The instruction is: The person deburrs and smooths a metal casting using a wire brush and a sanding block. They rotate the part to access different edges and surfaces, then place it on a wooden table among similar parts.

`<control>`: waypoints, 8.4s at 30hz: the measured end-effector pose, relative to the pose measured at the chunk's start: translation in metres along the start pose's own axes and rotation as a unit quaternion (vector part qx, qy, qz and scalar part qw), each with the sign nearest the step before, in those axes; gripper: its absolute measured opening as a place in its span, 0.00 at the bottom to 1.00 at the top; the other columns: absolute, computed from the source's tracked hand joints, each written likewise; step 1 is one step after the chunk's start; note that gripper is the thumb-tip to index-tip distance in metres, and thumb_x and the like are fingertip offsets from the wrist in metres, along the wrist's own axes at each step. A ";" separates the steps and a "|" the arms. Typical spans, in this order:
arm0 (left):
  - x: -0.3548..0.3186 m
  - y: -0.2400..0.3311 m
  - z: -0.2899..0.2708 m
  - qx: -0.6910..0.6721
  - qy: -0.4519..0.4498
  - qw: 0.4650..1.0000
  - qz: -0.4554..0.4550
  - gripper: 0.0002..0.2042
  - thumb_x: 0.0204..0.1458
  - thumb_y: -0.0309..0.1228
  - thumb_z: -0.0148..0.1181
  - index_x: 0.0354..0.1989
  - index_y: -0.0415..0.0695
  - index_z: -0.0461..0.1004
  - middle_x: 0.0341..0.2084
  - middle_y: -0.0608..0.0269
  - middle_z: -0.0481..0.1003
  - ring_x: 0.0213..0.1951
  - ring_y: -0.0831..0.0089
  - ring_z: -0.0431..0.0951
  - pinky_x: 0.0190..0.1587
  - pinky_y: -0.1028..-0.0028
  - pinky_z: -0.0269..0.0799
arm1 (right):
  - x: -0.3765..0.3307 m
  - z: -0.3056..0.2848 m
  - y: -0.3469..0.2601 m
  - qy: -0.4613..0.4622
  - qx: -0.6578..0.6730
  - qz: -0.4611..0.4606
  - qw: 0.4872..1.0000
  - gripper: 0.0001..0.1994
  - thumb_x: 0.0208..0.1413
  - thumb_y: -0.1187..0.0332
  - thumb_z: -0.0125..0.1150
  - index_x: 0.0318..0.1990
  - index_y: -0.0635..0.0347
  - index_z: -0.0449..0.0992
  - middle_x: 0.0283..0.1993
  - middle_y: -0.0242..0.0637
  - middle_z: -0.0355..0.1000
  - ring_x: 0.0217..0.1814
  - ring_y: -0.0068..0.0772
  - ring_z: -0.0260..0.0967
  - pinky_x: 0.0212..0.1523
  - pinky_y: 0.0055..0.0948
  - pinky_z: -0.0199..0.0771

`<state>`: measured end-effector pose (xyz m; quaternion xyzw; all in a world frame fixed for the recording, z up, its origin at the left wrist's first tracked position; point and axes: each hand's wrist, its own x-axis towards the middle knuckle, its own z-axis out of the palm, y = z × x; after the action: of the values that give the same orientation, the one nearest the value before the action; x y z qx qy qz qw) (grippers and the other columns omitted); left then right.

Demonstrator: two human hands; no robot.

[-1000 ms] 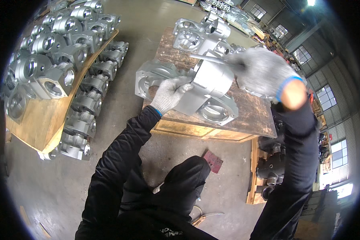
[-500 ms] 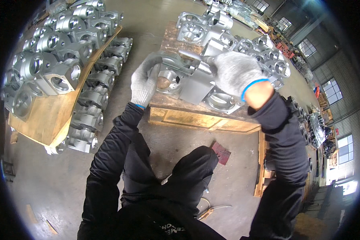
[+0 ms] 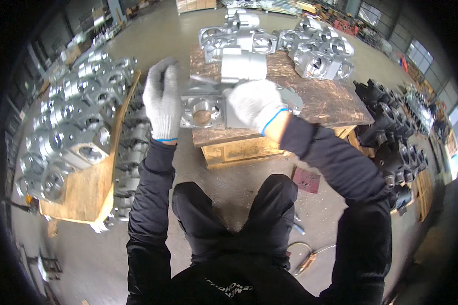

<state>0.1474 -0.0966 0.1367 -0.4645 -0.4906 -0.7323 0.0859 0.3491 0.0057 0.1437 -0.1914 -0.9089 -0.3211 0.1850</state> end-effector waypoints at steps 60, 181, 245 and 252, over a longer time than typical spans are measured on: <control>-0.003 -0.095 -0.072 -0.144 0.041 0.886 -0.439 0.24 0.64 0.45 0.55 0.56 0.36 0.76 0.49 0.50 0.81 0.50 0.56 0.83 0.56 0.58 0.79 | -0.186 0.063 -0.058 0.176 0.666 0.432 0.582 0.23 0.73 0.71 0.48 0.73 0.67 0.65 0.57 0.49 0.79 0.58 0.27 0.76 0.58 0.30 0.75; -0.194 -0.164 -0.178 -0.048 0.174 0.903 -0.390 0.27 0.67 0.45 0.44 0.64 0.36 0.70 0.58 0.51 0.76 0.59 0.56 0.77 0.64 0.57 0.72 | -0.272 0.105 0.013 -0.244 0.550 0.243 0.761 0.23 0.63 0.65 0.62 0.66 0.46 0.74 0.30 0.49 0.78 0.32 0.56 0.79 0.35 0.52 0.80; -0.189 -0.160 -0.164 -0.110 0.173 0.884 -0.419 0.27 0.64 0.45 0.48 0.61 0.36 0.74 0.54 0.53 0.78 0.56 0.58 0.80 0.60 0.58 0.76 | -0.222 0.089 -0.125 0.016 0.813 0.557 0.170 0.27 0.74 0.65 0.51 0.78 0.54 0.60 0.27 0.26 0.69 0.24 0.14 0.64 0.28 0.19 0.69; -0.191 -0.157 -0.156 -0.194 0.151 0.870 -0.428 0.26 0.63 0.44 0.48 0.60 0.35 0.74 0.54 0.53 0.78 0.55 0.57 0.80 0.59 0.57 0.77 | -0.222 0.096 -0.152 0.033 0.794 0.585 0.160 0.27 0.75 0.64 0.49 0.79 0.52 0.58 0.23 0.22 0.62 0.20 0.16 0.59 0.20 0.22 0.62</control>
<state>0.0688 -0.2052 -0.1226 -0.1005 -0.4705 -0.8388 -0.2548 0.4476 -0.0921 -0.1058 -0.4045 -0.2828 0.7723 0.3999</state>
